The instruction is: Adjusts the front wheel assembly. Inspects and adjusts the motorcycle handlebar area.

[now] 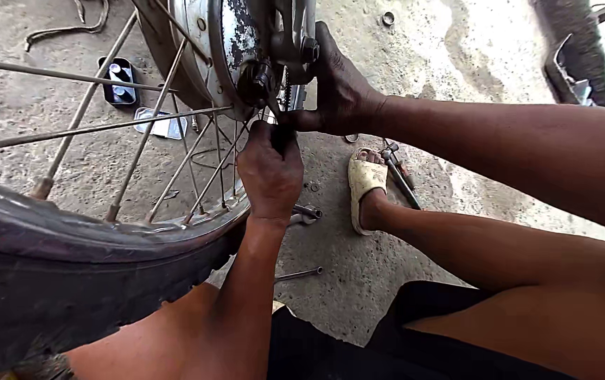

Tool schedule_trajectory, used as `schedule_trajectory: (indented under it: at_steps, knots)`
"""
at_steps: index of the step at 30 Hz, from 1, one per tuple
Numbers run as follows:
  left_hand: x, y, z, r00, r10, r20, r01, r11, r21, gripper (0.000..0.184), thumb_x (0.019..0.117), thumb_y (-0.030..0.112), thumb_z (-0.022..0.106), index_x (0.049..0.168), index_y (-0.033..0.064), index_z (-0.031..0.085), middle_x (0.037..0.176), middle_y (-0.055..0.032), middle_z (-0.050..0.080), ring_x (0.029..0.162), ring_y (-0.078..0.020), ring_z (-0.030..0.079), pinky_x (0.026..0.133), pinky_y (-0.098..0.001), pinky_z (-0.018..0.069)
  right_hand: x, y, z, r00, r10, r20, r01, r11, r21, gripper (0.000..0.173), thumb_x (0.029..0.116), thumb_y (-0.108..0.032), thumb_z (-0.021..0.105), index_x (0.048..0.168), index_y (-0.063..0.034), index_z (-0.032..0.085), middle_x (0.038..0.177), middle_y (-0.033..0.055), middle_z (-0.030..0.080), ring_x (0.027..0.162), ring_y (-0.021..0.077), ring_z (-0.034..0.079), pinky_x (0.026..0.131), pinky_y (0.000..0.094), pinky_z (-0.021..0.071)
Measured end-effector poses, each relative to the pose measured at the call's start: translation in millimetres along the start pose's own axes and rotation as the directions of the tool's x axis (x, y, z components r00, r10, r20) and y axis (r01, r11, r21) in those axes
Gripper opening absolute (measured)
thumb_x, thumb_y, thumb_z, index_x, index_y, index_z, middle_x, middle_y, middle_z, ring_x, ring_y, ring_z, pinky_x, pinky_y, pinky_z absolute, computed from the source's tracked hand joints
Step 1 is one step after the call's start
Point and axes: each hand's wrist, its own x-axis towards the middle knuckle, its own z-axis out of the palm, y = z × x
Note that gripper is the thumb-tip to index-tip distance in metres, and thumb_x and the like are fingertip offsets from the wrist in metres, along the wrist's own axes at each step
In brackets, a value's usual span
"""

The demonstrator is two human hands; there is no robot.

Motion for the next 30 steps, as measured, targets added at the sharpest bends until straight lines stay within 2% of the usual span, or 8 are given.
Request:
schedule_trajectory:
  at_steps: [7, 9, 12, 15, 17, 20, 26, 30]
  knots:
    - [-10.5, -5.7, 0.6, 0.993, -0.102, 0.066, 0.113, 0.977, -0.183, 0.013, 0.0959, 0.019, 0.071, 0.100, 0.0095, 0.063, 0.077, 0.0033, 0.067, 0.064, -0.0064, 0.066, 0.058, -0.0269, 0.0586, 1.9, 6.5, 3.8, 0.999, -0.034, 0.000, 0.034, 0.998, 0.043, 0.121, 0.0710, -0.068, 0.078, 0.151, 0.0091, 0.030, 0.148, 0.0259, 0.046, 0.137, 0.0266, 0.051, 0.113, 0.0408, 0.0458]
    - [-21.4, -7.1, -1.5, 0.971, -0.156, 0.181, 0.176, 0.979, -0.104, 0.015, 0.0968, 0.022, 0.069, 0.102, 0.0104, 0.062, 0.078, 0.0023, 0.067, 0.064, -0.0084, 0.066, 0.058, -0.0307, 0.0582, 1.1, 6.9, 5.2, 1.000, -0.026, -0.004, 0.026, 0.998, 0.059, 0.126, 0.0706, -0.070, 0.077, 0.154, 0.0093, 0.026, 0.150, 0.0268, 0.044, 0.137, 0.0264, 0.051, 0.112, 0.0414, 0.0471]
    - [-42.2, -15.0, 15.6, 0.844, -0.319, 0.432, 0.276, 0.948, 0.161, 0.013, 0.0948, 0.025, 0.068, 0.101, 0.0134, 0.065, 0.075, 0.0010, 0.066, 0.064, -0.0135, 0.064, 0.059, -0.0402, 0.0557, -0.8, 7.7, 7.5, 1.000, -0.020, -0.016, 0.021, 0.997, 0.074, 0.115, 0.0704, -0.070, 0.076, 0.147, 0.0060, 0.037, 0.137, 0.0209, 0.055, 0.127, 0.0236, 0.058, 0.106, 0.0420, 0.0510]
    - [-61.8, -40.3, 53.8, 0.674, -0.377, 0.635, 0.123, 0.905, 0.407, 0.027, 0.0961, 0.018, 0.068, 0.120, 0.0049, 0.064, 0.105, -0.0164, 0.069, 0.094, -0.0335, 0.070, 0.081, -0.0559, 0.0587, -1.4, 8.9, 5.2, 1.000, 0.000, 0.014, -0.001, 0.998, 0.065, 0.111, 0.0695, -0.073, 0.074, 0.143, 0.0034, 0.042, 0.132, 0.0170, 0.059, 0.124, 0.0221, 0.059, 0.104, 0.0426, 0.0501]
    - [-73.7, -70.3, 85.6, 0.647, -0.388, 0.656, 0.016, 0.867, 0.498, 0.036, 0.0937, 0.017, 0.071, 0.127, 0.0055, 0.064, 0.125, -0.0201, 0.064, 0.116, -0.0378, 0.064, 0.096, -0.0554, 0.0551, -0.9, 11.2, 6.4, 1.000, -0.009, 0.005, 0.009, 0.996, 0.084, 0.109, 0.0691, -0.073, 0.074, 0.142, 0.0028, 0.044, 0.130, 0.0160, 0.060, 0.124, 0.0213, 0.058, 0.106, 0.0418, 0.0493]
    - [-78.4, -101.9, 120.0, 0.673, -0.366, 0.642, -0.051, 0.844, 0.534, 0.040, 0.0938, 0.015, 0.069, 0.133, 0.0069, 0.062, 0.135, -0.0206, 0.058, 0.127, -0.0389, 0.057, 0.101, -0.0530, 0.0530, -0.3, 11.3, 7.0, 0.999, -0.033, 0.000, 0.033, 0.996, 0.085, 0.101, 0.0716, -0.071, 0.074, 0.139, 0.0006, 0.049, 0.126, 0.0131, 0.063, 0.122, 0.0199, 0.060, 0.105, 0.0416, 0.0496]
    - [-71.8, -112.2, 135.7, 0.682, -0.339, 0.648, -0.023, 0.876, 0.482, 0.022, 0.0984, 0.016, 0.061, 0.117, 0.0106, 0.072, 0.124, -0.0151, 0.063, 0.119, -0.0326, 0.062, 0.098, -0.0494, 0.0543, -1.1, 12.1, 8.5, 0.998, -0.058, 0.013, 0.056, 0.993, 0.102, 0.089, 0.0743, -0.069, 0.073, 0.132, -0.0030, 0.055, 0.118, 0.0072, 0.067, 0.115, 0.0147, 0.062, 0.101, 0.0383, 0.0511]
    - [-62.7, -73.0, 94.6, 0.695, -0.416, 0.587, 0.361, 0.907, 0.216, 0.014, 0.0925, 0.015, 0.068, 0.104, 0.0066, 0.067, 0.092, -0.0084, 0.071, 0.082, -0.0229, 0.070, 0.076, -0.0465, 0.0598, -1.1, 14.0, 10.3, 0.996, -0.079, -0.028, 0.082, 0.990, 0.116, 0.107, 0.0739, -0.070, 0.073, 0.143, 0.0062, 0.042, 0.132, 0.0191, 0.058, 0.124, 0.0225, 0.059, 0.105, 0.0412, 0.0503]
